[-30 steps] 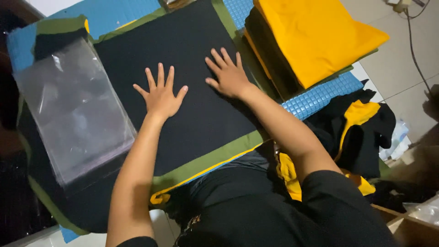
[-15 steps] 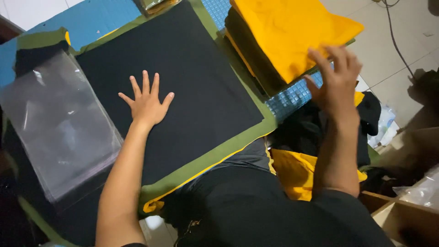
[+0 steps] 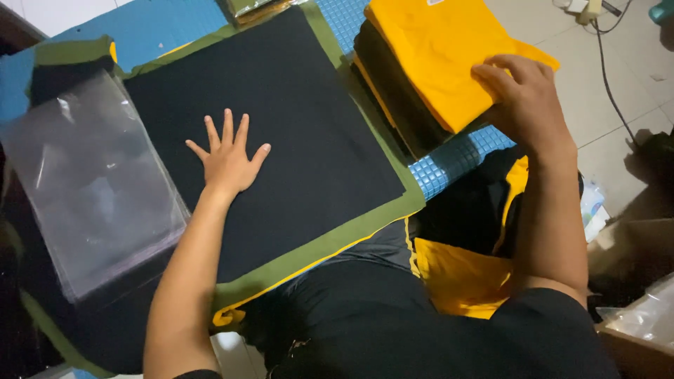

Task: The person folds a yellow t-shirt and places it into a clear plastic bag, then repeats the process with a black t-shirt. The person then picks up a green t-shirt and begins to fold it.

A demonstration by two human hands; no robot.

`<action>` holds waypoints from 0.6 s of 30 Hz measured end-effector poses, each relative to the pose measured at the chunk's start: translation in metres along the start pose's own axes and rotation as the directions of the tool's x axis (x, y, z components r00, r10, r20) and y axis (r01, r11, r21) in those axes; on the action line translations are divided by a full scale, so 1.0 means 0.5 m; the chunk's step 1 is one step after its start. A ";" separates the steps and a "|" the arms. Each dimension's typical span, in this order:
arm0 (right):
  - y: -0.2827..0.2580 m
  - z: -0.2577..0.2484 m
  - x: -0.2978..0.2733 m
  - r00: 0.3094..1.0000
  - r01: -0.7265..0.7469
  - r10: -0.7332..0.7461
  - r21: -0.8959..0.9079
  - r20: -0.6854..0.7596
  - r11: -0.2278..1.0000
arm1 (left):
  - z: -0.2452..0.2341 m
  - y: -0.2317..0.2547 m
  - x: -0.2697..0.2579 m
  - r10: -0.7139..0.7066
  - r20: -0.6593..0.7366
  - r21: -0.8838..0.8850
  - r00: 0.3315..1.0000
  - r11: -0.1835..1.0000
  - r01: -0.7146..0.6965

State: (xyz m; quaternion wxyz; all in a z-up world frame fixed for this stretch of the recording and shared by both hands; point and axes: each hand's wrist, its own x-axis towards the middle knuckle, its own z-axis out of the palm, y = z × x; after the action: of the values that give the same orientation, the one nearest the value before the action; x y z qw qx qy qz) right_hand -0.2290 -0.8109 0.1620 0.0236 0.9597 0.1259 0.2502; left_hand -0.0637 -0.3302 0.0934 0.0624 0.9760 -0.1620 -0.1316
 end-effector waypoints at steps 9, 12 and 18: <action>-0.004 -0.013 0.028 0.999 0.029 -0.027 -0.076 0.024 0.997 | 0.041 0.070 -0.006 0.577 -0.707 0.093 0.408 0.649 -0.755; -0.065 -0.083 0.081 0.914 -0.209 0.110 0.220 0.391 0.953 | 0.111 0.181 0.021 0.480 -0.524 -0.454 0.703 0.541 -0.708; 0.023 -0.066 0.053 0.881 -0.455 0.417 0.158 0.224 0.876 | 0.044 0.406 0.091 0.494 0.067 -0.995 0.867 0.101 0.020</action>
State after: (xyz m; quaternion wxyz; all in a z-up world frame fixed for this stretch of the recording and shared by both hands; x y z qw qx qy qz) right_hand -0.2199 -0.8158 0.2048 -0.1216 0.9792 -0.0721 0.1453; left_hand -0.0889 -0.5377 0.0949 0.6685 0.6045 -0.2045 -0.3820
